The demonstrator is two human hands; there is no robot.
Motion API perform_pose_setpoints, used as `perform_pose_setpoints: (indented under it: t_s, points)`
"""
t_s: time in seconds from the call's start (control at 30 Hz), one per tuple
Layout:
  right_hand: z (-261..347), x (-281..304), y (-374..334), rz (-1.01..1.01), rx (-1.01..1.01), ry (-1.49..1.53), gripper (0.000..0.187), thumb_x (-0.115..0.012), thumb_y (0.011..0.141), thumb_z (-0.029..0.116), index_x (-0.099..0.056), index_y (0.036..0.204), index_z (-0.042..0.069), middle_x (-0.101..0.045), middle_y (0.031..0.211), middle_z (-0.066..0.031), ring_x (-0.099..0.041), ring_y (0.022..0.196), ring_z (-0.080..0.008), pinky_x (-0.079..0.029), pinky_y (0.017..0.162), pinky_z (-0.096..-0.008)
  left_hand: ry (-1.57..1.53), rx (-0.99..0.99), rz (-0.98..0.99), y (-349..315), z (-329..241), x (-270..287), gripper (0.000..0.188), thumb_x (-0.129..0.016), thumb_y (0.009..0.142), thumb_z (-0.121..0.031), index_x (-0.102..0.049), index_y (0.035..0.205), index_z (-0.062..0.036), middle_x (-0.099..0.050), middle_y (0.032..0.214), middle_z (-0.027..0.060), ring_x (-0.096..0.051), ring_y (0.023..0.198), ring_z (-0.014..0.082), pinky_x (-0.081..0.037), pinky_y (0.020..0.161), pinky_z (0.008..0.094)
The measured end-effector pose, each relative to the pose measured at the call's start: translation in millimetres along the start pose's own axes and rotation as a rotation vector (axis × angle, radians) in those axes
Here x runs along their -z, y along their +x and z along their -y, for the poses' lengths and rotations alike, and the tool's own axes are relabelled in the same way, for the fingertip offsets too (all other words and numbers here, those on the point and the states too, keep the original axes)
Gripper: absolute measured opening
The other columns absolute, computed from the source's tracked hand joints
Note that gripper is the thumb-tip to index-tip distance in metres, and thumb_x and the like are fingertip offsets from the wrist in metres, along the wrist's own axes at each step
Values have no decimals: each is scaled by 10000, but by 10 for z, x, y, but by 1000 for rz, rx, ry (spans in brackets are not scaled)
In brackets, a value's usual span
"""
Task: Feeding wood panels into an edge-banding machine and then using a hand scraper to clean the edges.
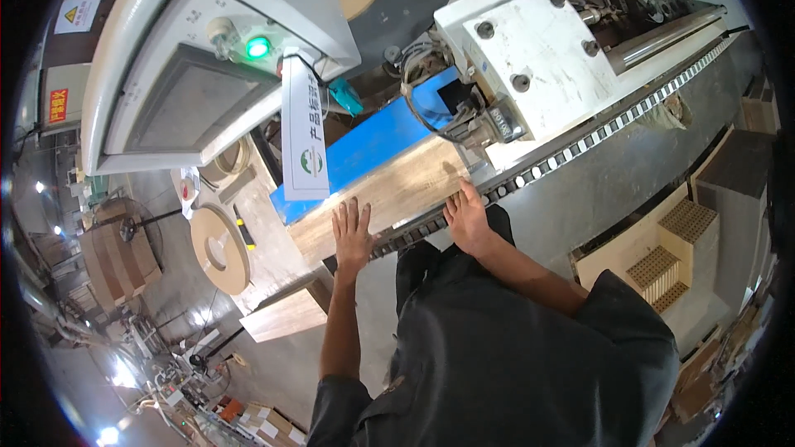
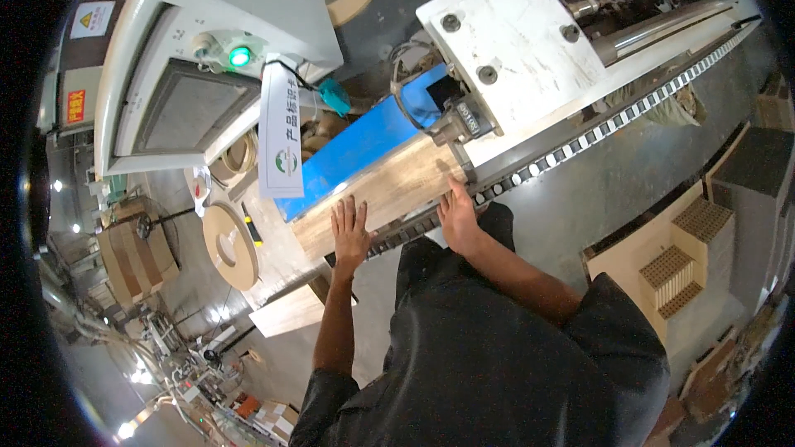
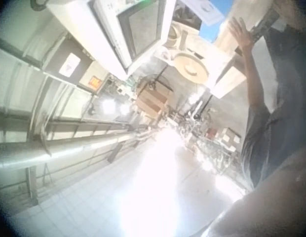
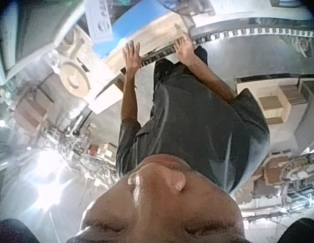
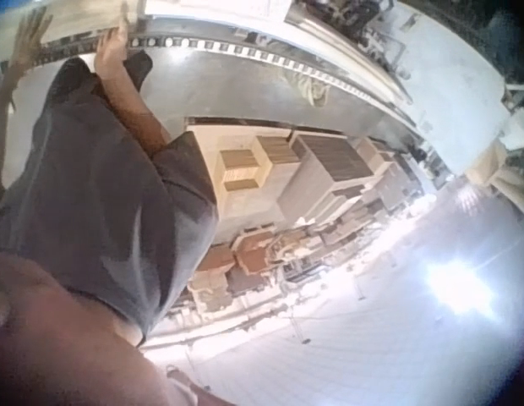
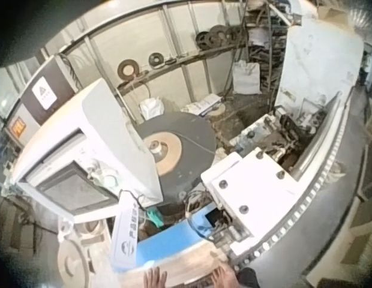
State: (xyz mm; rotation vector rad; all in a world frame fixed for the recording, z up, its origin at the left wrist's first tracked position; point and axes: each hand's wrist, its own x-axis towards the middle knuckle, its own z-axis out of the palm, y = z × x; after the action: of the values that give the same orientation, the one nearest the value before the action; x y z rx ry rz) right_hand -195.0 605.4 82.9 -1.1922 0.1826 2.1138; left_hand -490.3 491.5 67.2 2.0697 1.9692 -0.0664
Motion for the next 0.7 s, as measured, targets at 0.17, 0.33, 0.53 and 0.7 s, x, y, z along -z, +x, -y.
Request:
perform_pose_setpoints:
  t_s: [0.17, 0.33, 0.53, 0.7]
  points:
    - [-68, 33, 10, -28, 14, 38, 970, -547, 1054, 532, 36, 1716, 130, 12, 1799, -48, -61, 1652, -255, -55, 1321, -400, -20, -3, -12, 34, 42, 5, 910, -809, 879, -316, -358, 1654, -156, -215, 1750, 194, -178, 1599, 472, -144, 1284, 636]
    - [-90, -1, -38, -14, 42, 19, 942, -515, 1050, 568, -30, 1718, 113, -51, 1797, -63, -86, 1648, -254, -59, 1319, -403, -52, 3, -10, -119, 167, 135, 887, -801, 889, -337, -380, 1646, -147, -211, 1750, 205, -176, 1591, 499, -155, 1282, 632]
    - [-56, 40, 7, -62, 66, 13, 991, -494, 1022, 661, -98, 1711, 68, -133, 1785, -103, -131, 1640, -269, -65, 1316, -412, 86, -10, -23, -127, 180, 47, 938, -823, 867, -314, -346, 1648, -108, -192, 1741, 248, -170, 1581, 532, -188, 1274, 634]
    - [168, -5, -45, -144, 107, 5, 1092, -487, 1005, 712, -75, 1682, -39, -128, 1771, -192, -160, 1634, -322, -113, 1318, -429, 119, -7, -28, -44, 50, -77, 965, -841, 841, -345, -359, 1633, -79, -194, 1726, 290, -167, 1575, 553, -185, 1270, 641]
